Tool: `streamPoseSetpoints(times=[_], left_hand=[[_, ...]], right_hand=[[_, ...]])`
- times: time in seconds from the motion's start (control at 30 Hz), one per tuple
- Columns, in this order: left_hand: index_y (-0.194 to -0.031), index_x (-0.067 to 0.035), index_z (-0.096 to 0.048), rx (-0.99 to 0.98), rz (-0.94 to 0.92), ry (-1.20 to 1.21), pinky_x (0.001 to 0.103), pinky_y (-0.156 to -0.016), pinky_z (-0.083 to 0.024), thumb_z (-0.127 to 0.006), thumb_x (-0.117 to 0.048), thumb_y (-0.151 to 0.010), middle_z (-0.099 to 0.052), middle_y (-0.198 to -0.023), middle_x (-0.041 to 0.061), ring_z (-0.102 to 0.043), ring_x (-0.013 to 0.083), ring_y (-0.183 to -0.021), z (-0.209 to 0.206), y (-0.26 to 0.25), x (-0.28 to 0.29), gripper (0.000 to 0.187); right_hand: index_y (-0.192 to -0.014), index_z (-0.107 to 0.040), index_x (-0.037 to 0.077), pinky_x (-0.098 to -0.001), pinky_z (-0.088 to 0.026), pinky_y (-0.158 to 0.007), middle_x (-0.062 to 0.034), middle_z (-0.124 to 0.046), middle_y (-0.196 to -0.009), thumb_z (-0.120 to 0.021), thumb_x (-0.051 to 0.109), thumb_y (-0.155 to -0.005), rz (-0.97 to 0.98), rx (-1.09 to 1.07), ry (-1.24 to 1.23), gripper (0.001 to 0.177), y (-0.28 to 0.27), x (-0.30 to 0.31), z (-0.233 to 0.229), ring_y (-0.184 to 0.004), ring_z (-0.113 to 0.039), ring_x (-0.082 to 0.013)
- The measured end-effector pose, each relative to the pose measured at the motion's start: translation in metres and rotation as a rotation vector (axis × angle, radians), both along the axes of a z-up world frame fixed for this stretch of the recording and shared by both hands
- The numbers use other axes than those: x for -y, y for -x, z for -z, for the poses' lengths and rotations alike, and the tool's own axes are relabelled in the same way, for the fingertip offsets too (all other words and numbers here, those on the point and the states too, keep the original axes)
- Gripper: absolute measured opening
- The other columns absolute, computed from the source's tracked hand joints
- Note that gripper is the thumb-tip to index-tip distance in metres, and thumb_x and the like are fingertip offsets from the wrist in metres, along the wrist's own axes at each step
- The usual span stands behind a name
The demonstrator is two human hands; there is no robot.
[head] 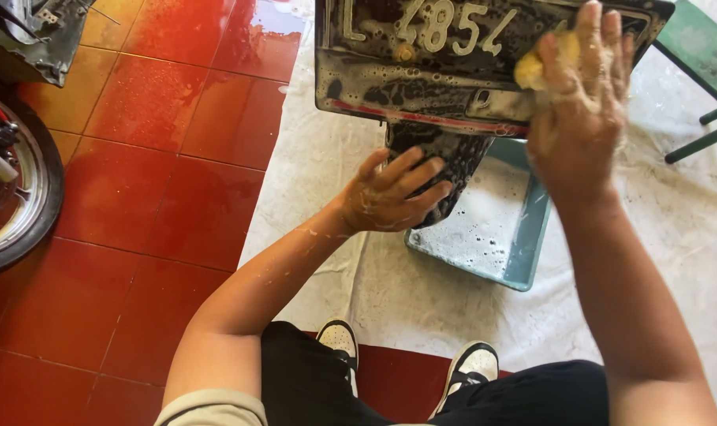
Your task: Washing a motorcycle using a sponge and soapy water, cleaning the exhaust, seat, license plate, and wheels.
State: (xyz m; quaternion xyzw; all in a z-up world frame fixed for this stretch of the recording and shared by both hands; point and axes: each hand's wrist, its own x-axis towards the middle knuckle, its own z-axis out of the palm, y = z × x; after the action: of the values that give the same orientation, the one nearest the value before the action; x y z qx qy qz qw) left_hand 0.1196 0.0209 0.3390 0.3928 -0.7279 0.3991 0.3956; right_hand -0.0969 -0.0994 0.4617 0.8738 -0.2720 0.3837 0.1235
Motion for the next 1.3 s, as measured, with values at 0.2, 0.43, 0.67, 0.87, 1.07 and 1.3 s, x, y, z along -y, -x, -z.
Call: streamPoseSetpoints(times=[0.2,0.43,0.67,0.87,1.07,1.3], left_hand=[[-0.131,-0.014,-0.073,-0.081,0.157,-0.35,0.049,-0.119,-0.027,-0.074,-0.028,-0.096,-0.054,-0.148,0.011,-0.051,0.0269,-0.138,-0.023,0.011,-0.009,0.038],[-0.147,-0.003,-0.042,-0.916,0.666,-0.523,0.05,-0.113,-0.049,-0.061,-0.034,-0.1,-0.052,-0.142,0.024,-0.057,0.0369,-0.129,-0.053,0.053,-0.03,0.06],[-0.148,-0.005,-0.037,-1.774,0.701,-0.566,0.044,-0.117,-0.038,-0.07,-0.019,-0.099,-0.047,-0.138,0.009,-0.047,0.0188,-0.129,-0.088,0.059,-0.049,0.061],[-0.135,-0.016,-0.032,-1.314,0.411,-0.106,0.025,-0.045,-0.054,-0.048,-0.033,-0.113,-0.042,-0.126,0.01,-0.055,0.0143,-0.076,-0.112,-0.068,-0.038,0.032],[-0.108,-0.022,-0.068,-1.474,0.574,-0.129,0.016,-0.051,-0.051,-0.064,-0.029,-0.103,-0.068,-0.087,-0.003,-0.058,0.0014,-0.07,-0.069,-0.148,0.089,0.01],[-0.127,-0.016,-0.07,-1.247,0.764,-0.31,0.047,-0.112,-0.04,-0.056,-0.026,-0.11,-0.068,-0.122,0.01,-0.063,0.0261,-0.118,-0.051,-0.108,0.137,0.023]], right_hand=[[-0.107,-0.078,-0.01,-0.0501,-0.054,-0.109,-0.0314,-0.075,-0.119,-0.065,-0.008,-0.108,-0.403,0.092,0.137,0.012,-0.064,-0.019,-0.015,-0.115,-0.071,-0.0401],[-0.109,-0.058,0.001,-0.0416,-0.056,-0.104,-0.0182,-0.068,-0.115,-0.06,-0.001,-0.105,-0.484,0.344,0.024,0.004,-0.043,-0.048,0.031,-0.114,-0.064,-0.0298],[-0.114,-0.052,-0.014,-0.037,-0.061,-0.105,-0.0259,-0.06,-0.122,-0.049,-0.003,-0.106,-0.807,0.436,-0.494,0.014,-0.095,-0.112,0.008,-0.111,-0.065,-0.0277],[-0.115,-0.075,0.008,-0.0466,-0.054,-0.091,-0.0161,-0.072,-0.122,-0.078,0.02,-0.088,-0.614,0.278,-0.049,0.029,-0.073,-0.083,0.046,-0.104,-0.071,-0.0378],[-0.111,-0.075,0.016,-0.0429,-0.053,-0.094,-0.0079,-0.073,-0.122,-0.062,0.021,-0.096,-0.637,-0.033,0.175,0.021,-0.049,-0.056,0.073,-0.109,-0.072,-0.0294],[-0.114,-0.074,0.02,-0.0378,-0.044,-0.106,-0.0061,-0.074,-0.126,-0.069,0.028,-0.092,-0.54,-0.005,0.165,0.023,-0.046,-0.055,0.099,-0.113,-0.07,-0.0247]])
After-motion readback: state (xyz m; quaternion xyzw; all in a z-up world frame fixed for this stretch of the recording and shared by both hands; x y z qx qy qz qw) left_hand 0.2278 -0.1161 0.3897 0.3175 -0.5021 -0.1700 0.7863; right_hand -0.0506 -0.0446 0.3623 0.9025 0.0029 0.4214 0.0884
